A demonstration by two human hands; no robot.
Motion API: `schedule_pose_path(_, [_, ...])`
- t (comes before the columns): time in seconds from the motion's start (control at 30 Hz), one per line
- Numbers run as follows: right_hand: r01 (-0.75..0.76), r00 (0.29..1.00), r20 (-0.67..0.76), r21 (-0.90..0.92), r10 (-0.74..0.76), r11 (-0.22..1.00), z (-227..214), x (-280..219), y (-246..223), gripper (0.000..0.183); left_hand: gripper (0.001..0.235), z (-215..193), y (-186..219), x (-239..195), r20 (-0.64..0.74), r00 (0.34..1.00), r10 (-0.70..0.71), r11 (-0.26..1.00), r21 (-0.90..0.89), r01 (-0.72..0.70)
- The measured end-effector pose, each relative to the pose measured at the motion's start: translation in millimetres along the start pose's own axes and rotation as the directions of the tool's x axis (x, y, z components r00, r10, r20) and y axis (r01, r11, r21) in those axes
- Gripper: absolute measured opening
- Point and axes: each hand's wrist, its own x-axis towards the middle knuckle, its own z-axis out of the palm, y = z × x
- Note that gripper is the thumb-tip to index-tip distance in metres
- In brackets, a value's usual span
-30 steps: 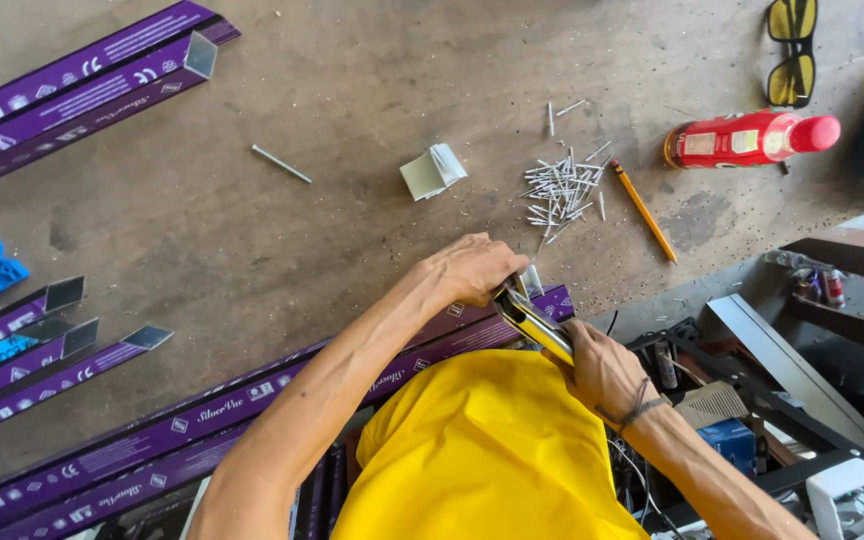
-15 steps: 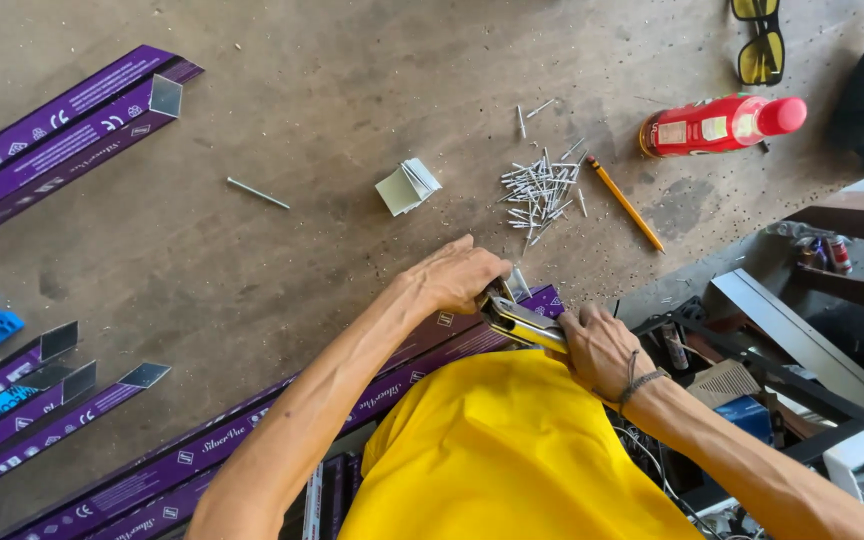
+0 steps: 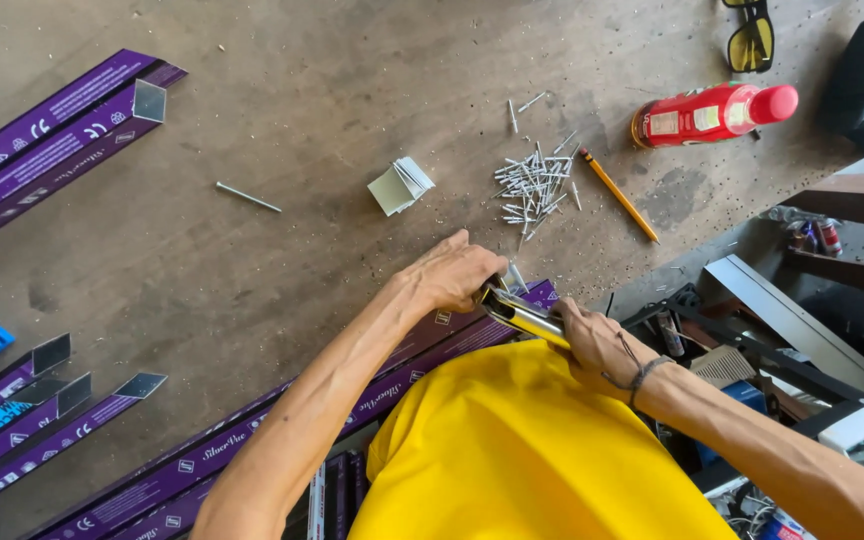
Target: Attaching a metal bracket to a frame using a power drill and a manual rivet gun.
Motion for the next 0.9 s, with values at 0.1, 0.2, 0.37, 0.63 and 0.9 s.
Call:
schedule_pose_path(0.1, [-0.030, 0.999, -0.021, -0.015, 0.030, 0.999, -49, -15, -45, 0.053, 0.050, -5, 3, -1, -0.007, 1.000, 0.007, 1.000, 0.020, -0.006])
schedule_pose_path(0.2, [-0.060, 0.998, -0.049, -0.213, 0.051, 0.975, -38, -2, -24, 0.050, 0.050, -2, 2, 0, -0.009, 1.000, 0.006, 1.000, -0.003, -0.006])
schedule_pose_path(0.37, [0.009, 0.991, -0.125, -0.222, -0.038, 0.975, -33, 7, -19, 0.041, 0.052, -14, 9, -4, -0.010, 1.000, 0.005, 1.000, 0.014, -0.005])
schedule_pose_path(0.63, [0.098, 0.995, 0.005, -0.309, -0.102, 0.946, -39, -28, -21, 0.045, 0.048, -10, 8, -6, -0.017, 1.000, -0.005, 0.999, 0.040, 0.006])
schedule_pose_path(0.9, [-0.060, 0.997, 0.039, -0.106, 0.065, 0.993, -17, -10, -17, 0.062, 0.051, -3, 3, -2, -0.014, 1.000, 0.008, 0.999, 0.039, -0.008])
